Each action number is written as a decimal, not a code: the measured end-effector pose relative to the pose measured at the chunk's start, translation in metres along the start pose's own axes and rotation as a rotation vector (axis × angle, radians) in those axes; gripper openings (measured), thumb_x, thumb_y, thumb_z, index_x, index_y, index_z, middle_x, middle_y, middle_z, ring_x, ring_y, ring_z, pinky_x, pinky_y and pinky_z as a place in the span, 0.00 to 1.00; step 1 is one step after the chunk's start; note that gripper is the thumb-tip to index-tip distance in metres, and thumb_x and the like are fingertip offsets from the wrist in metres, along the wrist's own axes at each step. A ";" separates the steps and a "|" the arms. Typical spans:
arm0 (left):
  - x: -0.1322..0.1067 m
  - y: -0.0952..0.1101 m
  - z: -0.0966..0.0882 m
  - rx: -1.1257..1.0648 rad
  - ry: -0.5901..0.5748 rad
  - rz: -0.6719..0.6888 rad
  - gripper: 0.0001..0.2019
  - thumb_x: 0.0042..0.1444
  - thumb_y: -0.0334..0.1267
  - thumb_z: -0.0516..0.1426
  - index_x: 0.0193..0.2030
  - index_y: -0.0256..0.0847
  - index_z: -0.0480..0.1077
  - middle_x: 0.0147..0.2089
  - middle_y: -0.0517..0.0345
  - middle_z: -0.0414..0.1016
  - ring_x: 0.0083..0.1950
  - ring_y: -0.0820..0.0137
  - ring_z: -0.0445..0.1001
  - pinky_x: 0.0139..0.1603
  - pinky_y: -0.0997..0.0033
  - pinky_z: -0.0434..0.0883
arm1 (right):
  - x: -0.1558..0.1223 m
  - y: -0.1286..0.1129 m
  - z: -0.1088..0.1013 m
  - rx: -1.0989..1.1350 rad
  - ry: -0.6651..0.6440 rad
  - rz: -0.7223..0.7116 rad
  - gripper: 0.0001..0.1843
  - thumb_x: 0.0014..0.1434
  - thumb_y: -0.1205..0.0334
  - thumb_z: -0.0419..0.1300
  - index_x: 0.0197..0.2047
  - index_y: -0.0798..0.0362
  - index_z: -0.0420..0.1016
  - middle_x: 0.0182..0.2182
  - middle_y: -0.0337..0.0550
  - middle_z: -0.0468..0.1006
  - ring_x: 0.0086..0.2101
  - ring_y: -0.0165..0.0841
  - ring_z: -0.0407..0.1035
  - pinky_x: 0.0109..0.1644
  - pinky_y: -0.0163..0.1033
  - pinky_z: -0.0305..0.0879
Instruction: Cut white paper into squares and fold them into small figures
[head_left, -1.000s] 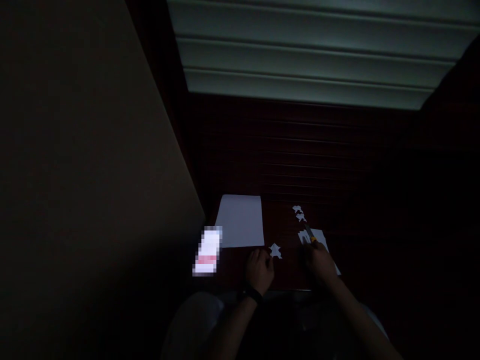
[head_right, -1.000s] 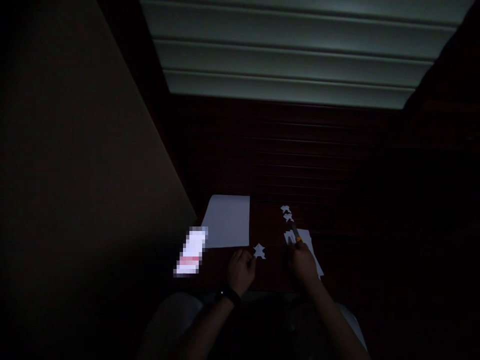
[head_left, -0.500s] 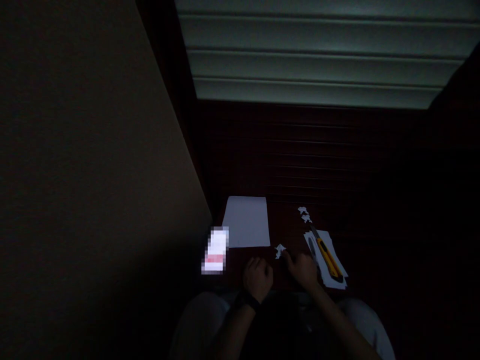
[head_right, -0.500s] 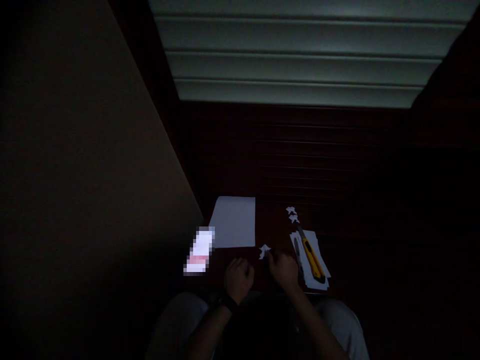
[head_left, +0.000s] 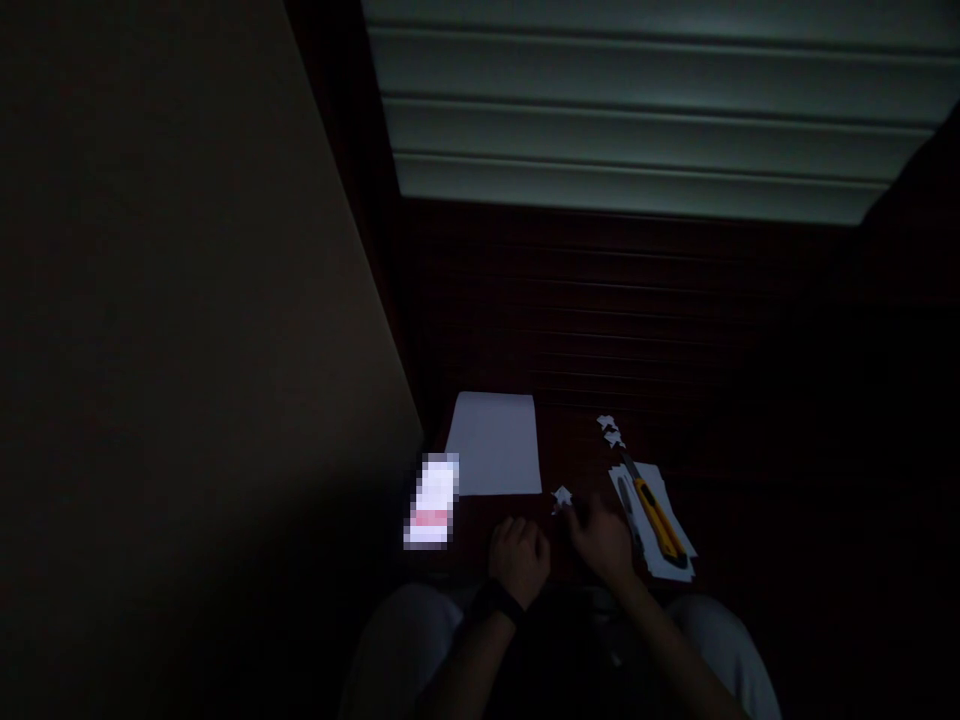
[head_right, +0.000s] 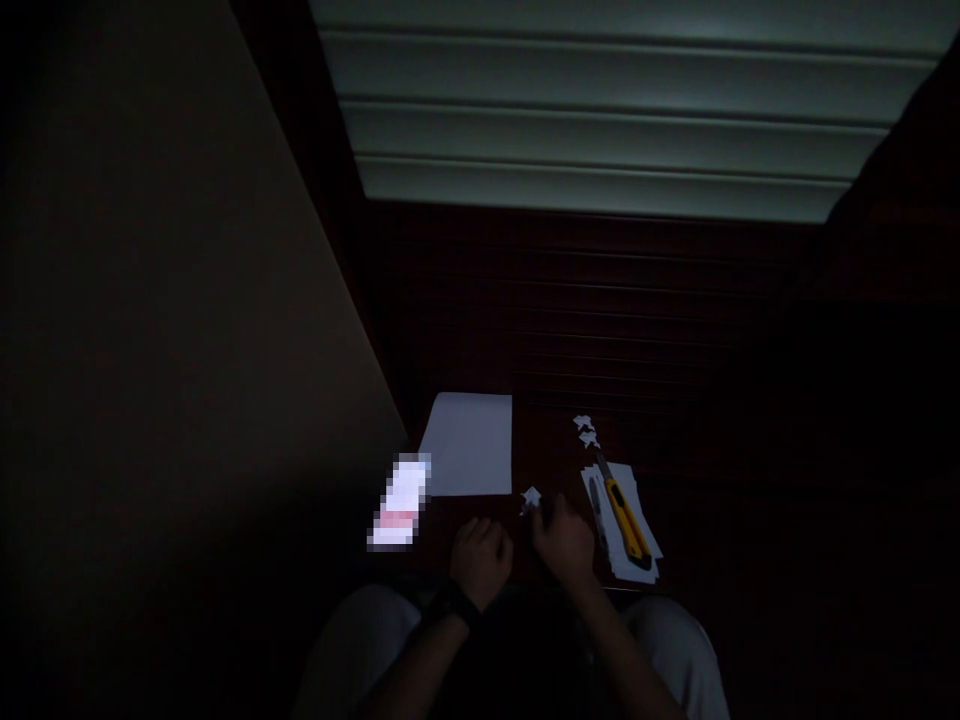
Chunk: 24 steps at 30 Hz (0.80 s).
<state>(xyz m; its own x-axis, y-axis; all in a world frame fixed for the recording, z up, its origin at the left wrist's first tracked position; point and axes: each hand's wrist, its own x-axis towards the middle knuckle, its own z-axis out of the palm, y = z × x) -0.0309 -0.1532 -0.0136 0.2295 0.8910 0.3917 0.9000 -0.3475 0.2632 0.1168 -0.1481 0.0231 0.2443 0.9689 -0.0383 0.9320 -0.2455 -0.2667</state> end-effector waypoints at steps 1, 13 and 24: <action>0.000 0.000 -0.001 0.001 0.000 0.003 0.06 0.53 0.32 0.51 0.30 0.40 0.69 0.31 0.53 0.69 0.38 0.63 0.65 0.45 0.61 0.61 | 0.001 -0.005 0.001 -0.016 0.009 0.024 0.29 0.61 0.42 0.39 0.46 0.58 0.64 0.33 0.56 0.76 0.34 0.41 0.73 0.36 0.40 0.61; 0.002 0.001 -0.002 0.000 0.002 -0.006 0.06 0.52 0.31 0.52 0.29 0.40 0.69 0.32 0.52 0.69 0.38 0.63 0.66 0.46 0.59 0.61 | 0.030 -0.009 -0.007 -0.185 -0.026 -0.189 0.16 0.61 0.53 0.46 0.43 0.55 0.66 0.39 0.53 0.72 0.35 0.40 0.72 0.34 0.39 0.63; 0.007 0.002 0.001 0.024 -0.032 -0.016 0.07 0.53 0.32 0.51 0.29 0.41 0.69 0.32 0.52 0.69 0.39 0.61 0.66 0.45 0.58 0.61 | 0.100 0.015 -0.030 -0.236 -0.103 -0.389 0.13 0.58 0.69 0.50 0.46 0.53 0.70 0.45 0.51 0.70 0.39 0.37 0.71 0.38 0.36 0.62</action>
<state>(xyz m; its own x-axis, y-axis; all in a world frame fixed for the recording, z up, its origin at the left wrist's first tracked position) -0.0268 -0.1474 -0.0117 0.2263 0.9055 0.3589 0.9124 -0.3261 0.2475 0.1634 -0.0554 0.0445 -0.1524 0.9853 -0.0776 0.9874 0.1485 -0.0538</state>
